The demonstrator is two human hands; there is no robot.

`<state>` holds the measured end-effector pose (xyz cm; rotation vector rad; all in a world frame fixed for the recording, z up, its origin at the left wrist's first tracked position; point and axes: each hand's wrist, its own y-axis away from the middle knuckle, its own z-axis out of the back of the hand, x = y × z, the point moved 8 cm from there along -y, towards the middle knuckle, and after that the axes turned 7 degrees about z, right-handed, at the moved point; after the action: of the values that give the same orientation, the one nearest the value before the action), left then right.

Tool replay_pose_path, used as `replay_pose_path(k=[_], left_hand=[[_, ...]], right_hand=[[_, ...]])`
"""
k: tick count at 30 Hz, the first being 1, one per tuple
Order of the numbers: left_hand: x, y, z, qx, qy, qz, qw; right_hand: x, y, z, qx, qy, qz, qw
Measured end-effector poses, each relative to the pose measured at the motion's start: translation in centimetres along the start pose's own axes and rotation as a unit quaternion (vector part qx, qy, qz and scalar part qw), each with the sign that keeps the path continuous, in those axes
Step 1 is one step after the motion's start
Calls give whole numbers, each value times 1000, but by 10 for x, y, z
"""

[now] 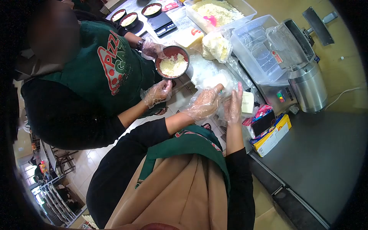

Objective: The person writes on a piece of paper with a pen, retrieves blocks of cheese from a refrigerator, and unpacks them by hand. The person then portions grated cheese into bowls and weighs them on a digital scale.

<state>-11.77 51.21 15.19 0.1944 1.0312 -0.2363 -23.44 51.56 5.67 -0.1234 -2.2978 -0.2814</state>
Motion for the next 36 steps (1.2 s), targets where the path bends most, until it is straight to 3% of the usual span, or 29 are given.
replay_pose_path(k=[2, 5, 7, 8, 9, 10, 11, 13, 15, 17, 19, 22, 23, 25, 27, 29, 30, 31, 33, 35, 36], left_hand=[[12, -6, 3, -3, 17, 16, 1000], [38, -7, 7, 13, 17, 54, 998], [62, -4, 11, 0, 27, 45, 999], [84, -4, 7, 31, 59, 114, 991], [91, -3, 12, 32, 55, 110, 992], [112, 0, 15, 23, 215, 199, 956], [132, 5, 11, 15, 369, 282, 886], [163, 6, 14, -8, 577, 299, 760], [171, 5, 33, -128, 652, 279, 694], [191, -5, 43, -224, 699, 251, 632], [207, -21, 48, -250, 721, 233, 603], [223, -35, 54, -342, 762, 218, 506], [227, -43, 54, -340, 766, 211, 504], [239, -52, 60, -383, 759, 163, 501], [226, -53, 65, -399, 756, 157, 494], [219, -55, 71, -393, 749, 138, 516], [205, -52, 74, -407, 734, 139, 526], [196, -51, 76, -408, 735, 136, 524], [172, -59, 86, -358, 730, 110, 571], [155, -60, 94, -386, 713, 119, 574], [151, -67, 100, -375, 715, 109, 580]], right_hand=[[0, -18, 1, 9, 81, 53, 995], [-17, -35, 5, 49, 46, 66, 996], [-54, -52, 38, 36, 116, 33, 992], [-70, -55, 53, -33, 136, -6, 990], [-74, -52, 56, -103, 153, -43, 982], [-77, -48, 52, -124, 122, -72, 982], [-72, -45, 54, -125, 119, -66, 983], [-66, -39, 52, -25, 246, -62, 967], [-45, -20, 46, 0, 272, -94, 958], [-22, -15, 46, 112, 457, 0, 883], [0, 0, 41, 116, 477, -40, 870], [24, 15, 20, 182, 432, -60, 881], [35, 13, 15, 186, 436, -55, 879], [53, 9, 5, 232, 553, 1, 801], [75, 4, -10, 237, 569, 44, 786], [95, -5, -30, 233, 609, 32, 757], [102, -15, -45, 250, 630, 70, 732], [106, -27, -56, 253, 630, 72, 731], [120, -51, -98, 291, 595, 173, 729], [120, -86, -132, 283, 611, 163, 721], [118, -107, -154, 289, 644, 191, 682]])
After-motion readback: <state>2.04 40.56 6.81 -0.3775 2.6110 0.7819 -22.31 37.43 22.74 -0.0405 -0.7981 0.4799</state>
